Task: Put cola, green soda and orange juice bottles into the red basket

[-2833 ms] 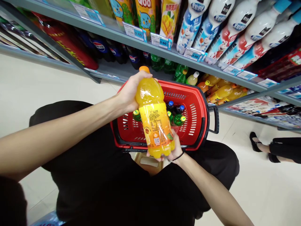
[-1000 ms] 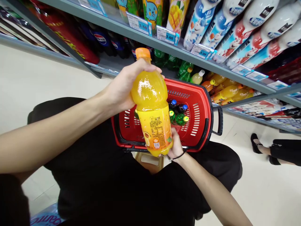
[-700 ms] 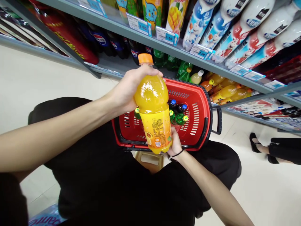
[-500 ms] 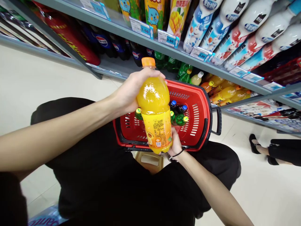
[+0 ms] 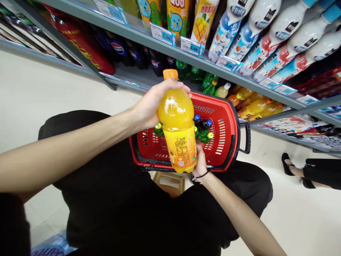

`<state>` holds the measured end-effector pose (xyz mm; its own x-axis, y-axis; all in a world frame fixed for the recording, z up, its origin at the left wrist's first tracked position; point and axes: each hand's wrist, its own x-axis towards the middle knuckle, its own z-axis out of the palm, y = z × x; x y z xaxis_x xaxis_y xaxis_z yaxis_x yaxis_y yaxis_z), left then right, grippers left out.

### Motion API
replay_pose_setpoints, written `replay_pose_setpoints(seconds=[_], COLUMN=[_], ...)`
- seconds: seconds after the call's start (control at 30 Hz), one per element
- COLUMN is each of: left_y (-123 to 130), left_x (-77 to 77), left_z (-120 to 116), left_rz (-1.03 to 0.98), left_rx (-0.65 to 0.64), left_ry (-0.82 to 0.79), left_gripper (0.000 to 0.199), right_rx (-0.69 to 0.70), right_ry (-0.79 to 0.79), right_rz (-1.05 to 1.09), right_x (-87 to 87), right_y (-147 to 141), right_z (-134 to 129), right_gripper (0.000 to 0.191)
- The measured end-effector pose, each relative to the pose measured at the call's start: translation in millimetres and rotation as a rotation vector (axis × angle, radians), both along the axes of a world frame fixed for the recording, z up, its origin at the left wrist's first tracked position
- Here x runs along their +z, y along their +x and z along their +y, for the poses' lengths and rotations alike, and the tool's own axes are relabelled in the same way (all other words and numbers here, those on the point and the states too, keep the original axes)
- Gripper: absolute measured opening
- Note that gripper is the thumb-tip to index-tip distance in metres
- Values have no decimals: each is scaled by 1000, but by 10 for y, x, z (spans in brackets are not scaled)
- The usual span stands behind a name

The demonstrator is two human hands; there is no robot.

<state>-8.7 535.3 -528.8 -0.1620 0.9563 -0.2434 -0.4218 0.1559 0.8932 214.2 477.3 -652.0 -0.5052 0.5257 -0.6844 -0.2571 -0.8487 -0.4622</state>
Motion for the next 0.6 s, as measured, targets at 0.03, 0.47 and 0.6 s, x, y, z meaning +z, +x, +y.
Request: replay_pose_setpoints(seconds=[0.03, 0.47, 0.6], left_y=[-4, -1, -1], left_x=[5, -43, 60], left_z=[6, 39, -19], left_rz=[-2, 48, 0], left_rx=[11, 81, -33], left_ry=[-9, -60, -68], left_gripper=[32, 26, 21], right_rx=[-24, -112, 236], right_ry=[11, 74, -27], right_rz=[3, -90, 149], right_x=[35, 268, 297], right_y=[-22, -80, 63], right_z=[2, 16, -8], right_gripper=[43, 47, 72])
